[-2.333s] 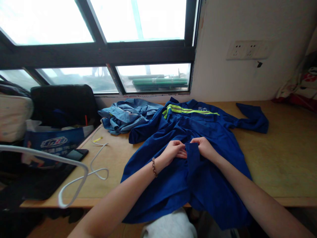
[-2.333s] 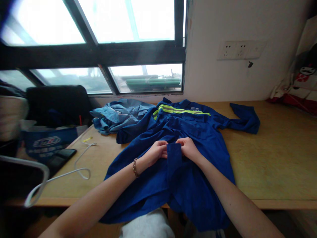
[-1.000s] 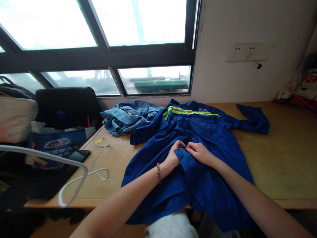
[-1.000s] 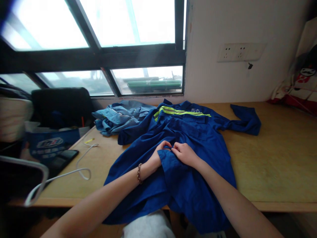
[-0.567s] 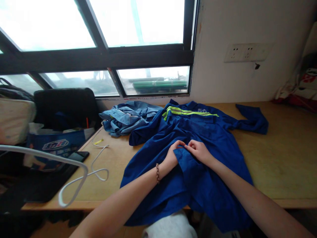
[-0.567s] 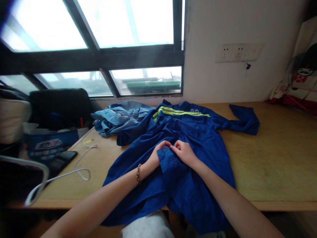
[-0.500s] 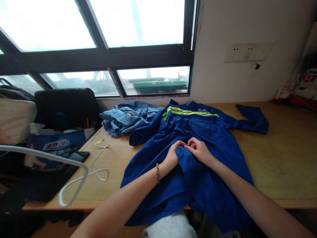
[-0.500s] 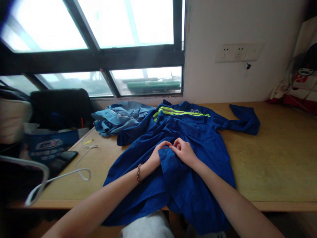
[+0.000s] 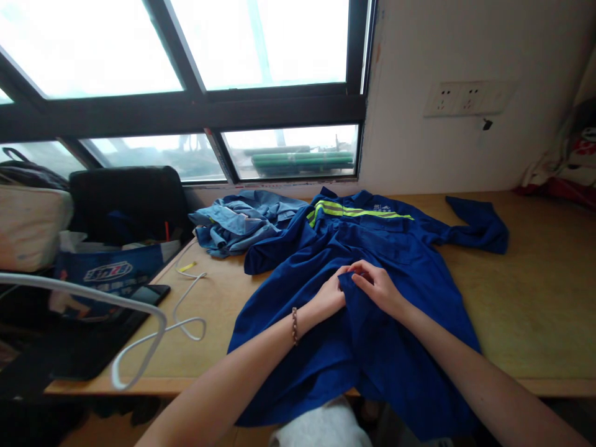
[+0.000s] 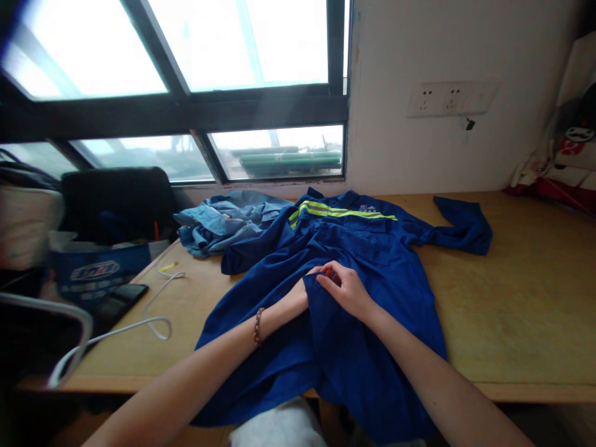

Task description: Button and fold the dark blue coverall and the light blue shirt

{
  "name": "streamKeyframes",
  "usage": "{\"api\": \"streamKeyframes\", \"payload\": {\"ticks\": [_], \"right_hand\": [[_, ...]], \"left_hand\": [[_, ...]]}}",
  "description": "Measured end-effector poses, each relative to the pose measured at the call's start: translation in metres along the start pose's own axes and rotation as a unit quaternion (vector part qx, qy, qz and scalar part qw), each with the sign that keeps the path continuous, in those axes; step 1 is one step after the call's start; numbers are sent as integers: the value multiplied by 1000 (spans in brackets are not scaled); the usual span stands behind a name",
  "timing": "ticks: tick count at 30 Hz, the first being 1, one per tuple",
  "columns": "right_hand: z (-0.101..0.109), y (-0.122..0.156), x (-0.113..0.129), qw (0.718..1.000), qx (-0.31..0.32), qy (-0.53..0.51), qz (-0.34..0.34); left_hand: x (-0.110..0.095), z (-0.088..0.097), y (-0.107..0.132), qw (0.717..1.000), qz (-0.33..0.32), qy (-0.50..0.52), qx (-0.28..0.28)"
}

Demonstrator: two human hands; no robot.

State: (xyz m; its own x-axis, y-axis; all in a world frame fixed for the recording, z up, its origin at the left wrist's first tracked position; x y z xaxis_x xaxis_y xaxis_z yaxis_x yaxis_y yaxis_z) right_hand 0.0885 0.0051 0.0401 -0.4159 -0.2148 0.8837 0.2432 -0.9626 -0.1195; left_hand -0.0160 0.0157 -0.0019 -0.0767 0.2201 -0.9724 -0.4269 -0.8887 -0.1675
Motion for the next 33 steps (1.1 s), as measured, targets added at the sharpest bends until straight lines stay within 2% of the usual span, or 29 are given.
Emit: {"api": "streamKeyframes", "payload": {"ticks": [4, 8, 10, 14, 17, 21, 24, 27, 30, 33], "right_hand": [[8, 1, -4, 998, -22, -59, -26], [3, 2, 0, 991, 45, -126, -17], [1, 2, 4, 990, 60, -131, -6], [8, 0, 2, 992, 7, -127, -12], [14, -5, -18, 974, -41, -205, -89], [15, -9, -43, 911, -48, -351, -211], [9, -9, -48, 868, 8, -409, -281], [5, -7, -46, 844, 80, -431, -310], [3, -4, -41, 840, 127, -427, -310], [-1, -1, -36, 857, 171, -389, -292]], "left_hand": [[-12, -3, 4, 998, -10, -58, 9], [-24, 6, 7, 976, -66, -203, -41], [-24, 11, 7, 969, -70, -224, -72], [-13, 16, 5, 974, -31, -203, -94], [-9, 16, 4, 975, -25, -195, -100], [-9, 16, 4, 975, -24, -193, -106], [-9, 16, 4, 978, -12, -180, -103], [-9, 16, 3, 981, 2, -166, -99], [-6, 15, 2, 982, 5, -162, -98], [-2, 15, 1, 981, 1, -173, -88]]}}
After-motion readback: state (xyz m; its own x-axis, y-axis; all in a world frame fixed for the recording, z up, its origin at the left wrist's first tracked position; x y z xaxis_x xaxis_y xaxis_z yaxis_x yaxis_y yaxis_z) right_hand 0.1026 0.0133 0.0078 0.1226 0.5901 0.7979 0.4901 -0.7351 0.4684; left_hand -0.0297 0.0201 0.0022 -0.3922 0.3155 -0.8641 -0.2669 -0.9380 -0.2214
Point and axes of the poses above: each hand's wrist, its own y-axis away from the middle knuckle, its own z-axis out of the back of the hand, x = y × z, the point moved 6 cm from there along -y, towards the middle knuckle, and after that the axes turned 9 degrees about -z, right-handed, at the moved point
